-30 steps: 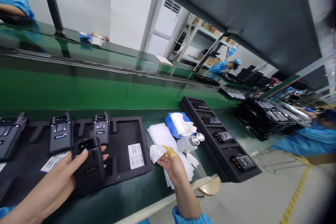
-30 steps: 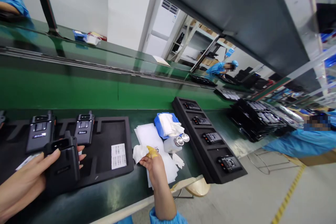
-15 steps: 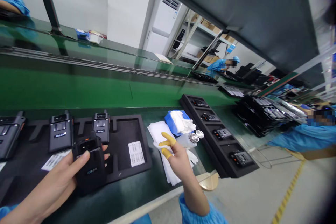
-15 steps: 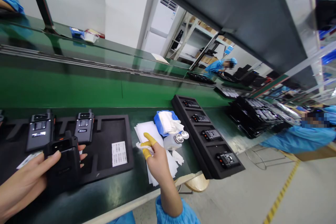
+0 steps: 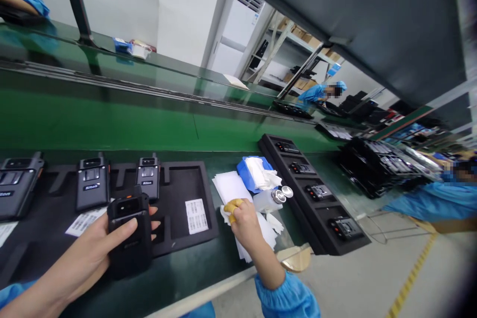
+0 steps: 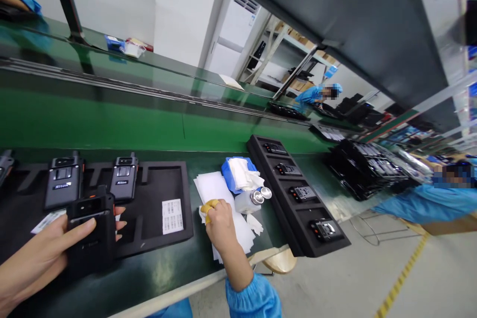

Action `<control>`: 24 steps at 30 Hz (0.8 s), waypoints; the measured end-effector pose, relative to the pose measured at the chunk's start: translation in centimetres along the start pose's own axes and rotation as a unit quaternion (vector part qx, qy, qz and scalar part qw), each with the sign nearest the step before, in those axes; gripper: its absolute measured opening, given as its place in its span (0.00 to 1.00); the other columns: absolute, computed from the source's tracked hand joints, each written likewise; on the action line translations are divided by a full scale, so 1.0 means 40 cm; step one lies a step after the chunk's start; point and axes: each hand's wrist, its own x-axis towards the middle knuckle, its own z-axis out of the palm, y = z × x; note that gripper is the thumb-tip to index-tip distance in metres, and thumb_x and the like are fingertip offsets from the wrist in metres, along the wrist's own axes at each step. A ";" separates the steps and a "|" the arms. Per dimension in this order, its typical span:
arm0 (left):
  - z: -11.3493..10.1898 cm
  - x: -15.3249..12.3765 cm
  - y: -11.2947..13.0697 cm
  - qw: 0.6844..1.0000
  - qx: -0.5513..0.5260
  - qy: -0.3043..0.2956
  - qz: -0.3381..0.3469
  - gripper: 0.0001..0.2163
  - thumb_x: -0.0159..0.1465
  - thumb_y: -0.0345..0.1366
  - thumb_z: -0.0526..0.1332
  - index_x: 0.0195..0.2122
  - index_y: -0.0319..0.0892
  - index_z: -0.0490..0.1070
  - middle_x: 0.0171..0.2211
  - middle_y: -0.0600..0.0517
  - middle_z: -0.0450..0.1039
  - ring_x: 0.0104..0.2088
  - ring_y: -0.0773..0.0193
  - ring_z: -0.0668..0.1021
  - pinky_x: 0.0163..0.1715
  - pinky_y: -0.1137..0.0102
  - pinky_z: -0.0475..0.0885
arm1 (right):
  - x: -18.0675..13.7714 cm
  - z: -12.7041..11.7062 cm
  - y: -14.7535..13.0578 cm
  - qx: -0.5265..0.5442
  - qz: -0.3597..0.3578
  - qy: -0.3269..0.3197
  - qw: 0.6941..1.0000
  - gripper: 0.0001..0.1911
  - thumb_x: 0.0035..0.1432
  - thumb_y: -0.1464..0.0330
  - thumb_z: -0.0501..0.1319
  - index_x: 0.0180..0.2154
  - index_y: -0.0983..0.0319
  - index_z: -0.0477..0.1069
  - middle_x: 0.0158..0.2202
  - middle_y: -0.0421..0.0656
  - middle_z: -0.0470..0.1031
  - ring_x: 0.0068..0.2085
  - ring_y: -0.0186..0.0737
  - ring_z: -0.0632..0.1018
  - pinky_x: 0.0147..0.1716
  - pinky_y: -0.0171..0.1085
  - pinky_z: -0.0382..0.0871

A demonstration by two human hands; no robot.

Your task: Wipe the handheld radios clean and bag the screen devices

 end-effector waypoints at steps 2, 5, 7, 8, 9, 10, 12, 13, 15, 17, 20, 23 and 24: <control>0.002 0.001 0.000 1.000 -0.001 0.001 -0.003 0.26 0.43 0.47 0.73 0.43 0.44 0.74 0.45 0.46 0.77 0.44 0.49 0.79 0.39 0.65 0.77 | -0.024 -0.007 0.001 -0.022 -0.013 -0.003 1.000 0.18 0.49 0.81 0.54 0.36 0.60 0.76 0.39 0.48 0.73 0.44 0.46 0.69 0.45 0.45 0.61; 0.003 0.004 -0.006 1.000 0.003 -0.005 -0.011 0.26 0.43 0.47 0.73 0.42 0.43 0.74 0.44 0.46 0.78 0.44 0.49 0.79 0.40 0.65 0.77 | -0.045 -0.020 0.003 -0.042 -0.030 -0.015 0.999 0.14 0.52 0.76 0.58 0.37 0.57 0.76 0.40 0.45 0.73 0.44 0.45 0.69 0.46 0.45 0.59; 0.003 0.007 -0.010 1.000 0.009 -0.009 -0.007 0.25 0.45 0.47 0.72 0.42 0.43 0.74 0.45 0.46 0.77 0.44 0.49 0.79 0.41 0.65 0.77 | -0.052 -0.023 0.004 -0.052 -0.036 -0.016 0.998 0.11 0.53 0.71 0.60 0.40 0.56 0.75 0.43 0.44 0.73 0.46 0.45 0.68 0.46 0.45 0.57; 0.002 0.009 -0.011 1.000 0.010 -0.011 -0.008 0.24 0.46 0.47 0.72 0.43 0.43 0.74 0.45 0.46 0.77 0.45 0.49 0.79 0.41 0.66 0.77 | -0.055 -0.020 0.004 -0.059 -0.034 -0.013 0.998 0.12 0.53 0.69 0.61 0.42 0.56 0.75 0.44 0.45 0.73 0.47 0.46 0.68 0.46 0.45 0.57; 0.001 0.011 -0.012 1.000 0.009 -0.012 -0.011 0.24 0.46 0.47 0.72 0.43 0.43 0.74 0.45 0.46 0.77 0.45 0.49 0.78 0.42 0.66 0.76 | -0.057 -0.015 0.003 -0.067 -0.029 -0.008 0.997 0.13 0.53 0.68 0.61 0.42 0.58 0.74 0.44 0.46 0.72 0.47 0.47 0.68 0.45 0.45 0.56; -0.001 0.013 -0.013 1.000 0.007 -0.014 -0.016 0.24 0.46 0.47 0.72 0.43 0.44 0.74 0.45 0.46 0.77 0.45 0.49 0.78 0.42 0.65 0.76 | -0.060 -0.007 0.001 -0.075 -0.022 -0.003 0.997 0.13 0.54 0.68 0.61 0.42 0.59 0.74 0.44 0.47 0.72 0.46 0.48 0.68 0.44 0.45 0.57; -0.005 0.017 -0.015 0.999 0.005 -0.018 -0.027 0.25 0.45 0.46 0.73 0.44 0.45 0.73 0.46 0.47 0.77 0.47 0.48 0.77 0.43 0.65 0.76 | -0.065 0.011 -0.003 -0.095 -0.009 0.003 0.995 0.10 0.52 0.72 0.60 0.38 0.60 0.76 0.38 0.47 0.72 0.42 0.46 0.68 0.41 0.44 0.56; -0.008 0.020 -0.017 0.999 0.006 -0.018 -0.027 0.26 0.44 0.45 0.73 0.44 0.46 0.73 0.47 0.47 0.76 0.47 0.48 0.77 0.44 0.64 0.76 | -0.066 0.017 -0.005 -0.104 -0.005 0.005 0.995 0.09 0.51 0.75 0.60 0.34 0.59 0.76 0.35 0.46 0.72 0.39 0.44 0.68 0.39 0.43 0.56; -0.013 0.025 -0.024 1.000 0.012 -0.011 -0.016 0.28 0.42 0.44 0.74 0.45 0.47 0.72 0.47 0.48 0.77 0.47 0.47 0.77 0.43 0.64 0.76 | -0.067 0.011 0.000 -0.126 0.004 0.014 0.992 0.10 0.47 0.78 0.59 0.27 0.58 0.75 0.30 0.43 0.70 0.36 0.40 0.68 0.38 0.41 0.55; -0.018 0.030 -0.032 1.000 0.028 0.012 -0.005 0.29 0.38 0.44 0.75 0.42 0.47 0.72 0.41 0.47 0.79 0.42 0.46 0.79 0.39 0.63 0.77 | -0.059 -0.025 0.020 -0.156 0.033 0.041 0.986 0.11 0.45 0.79 0.58 0.26 0.58 0.74 0.31 0.42 0.70 0.37 0.40 0.67 0.40 0.42 0.55; -0.024 0.040 -0.035 0.994 0.079 0.061 0.046 0.29 0.34 0.45 0.76 0.38 0.46 0.71 0.30 0.50 0.81 0.34 0.48 0.81 0.35 0.62 0.77 | -0.034 -0.121 0.080 -0.220 0.132 0.110 0.960 0.11 0.50 0.76 0.55 0.31 0.60 0.75 0.33 0.47 0.70 0.40 0.46 0.66 0.42 0.47 0.54; -0.025 0.038 -0.020 0.970 0.188 0.108 0.106 0.28 0.33 0.43 0.75 0.36 0.47 0.68 0.27 0.55 0.79 0.33 0.51 0.80 0.37 0.62 0.75 | -0.004 -0.208 0.137 -0.263 0.220 0.138 0.929 0.14 0.55 0.72 0.52 0.34 0.64 0.76 0.33 0.52 0.70 0.40 0.50 0.67 0.39 0.47 0.55; -0.024 0.032 -0.014 0.958 0.231 0.119 0.120 0.27 0.35 0.44 0.74 0.37 0.46 0.67 0.28 0.56 0.78 0.34 0.52 0.79 0.39 0.62 0.74 | 0.003 -0.224 0.148 -0.267 0.233 0.132 0.926 0.14 0.55 0.72 0.52 0.34 0.64 0.76 0.33 0.52 0.70 0.39 0.49 0.68 0.37 0.46 0.56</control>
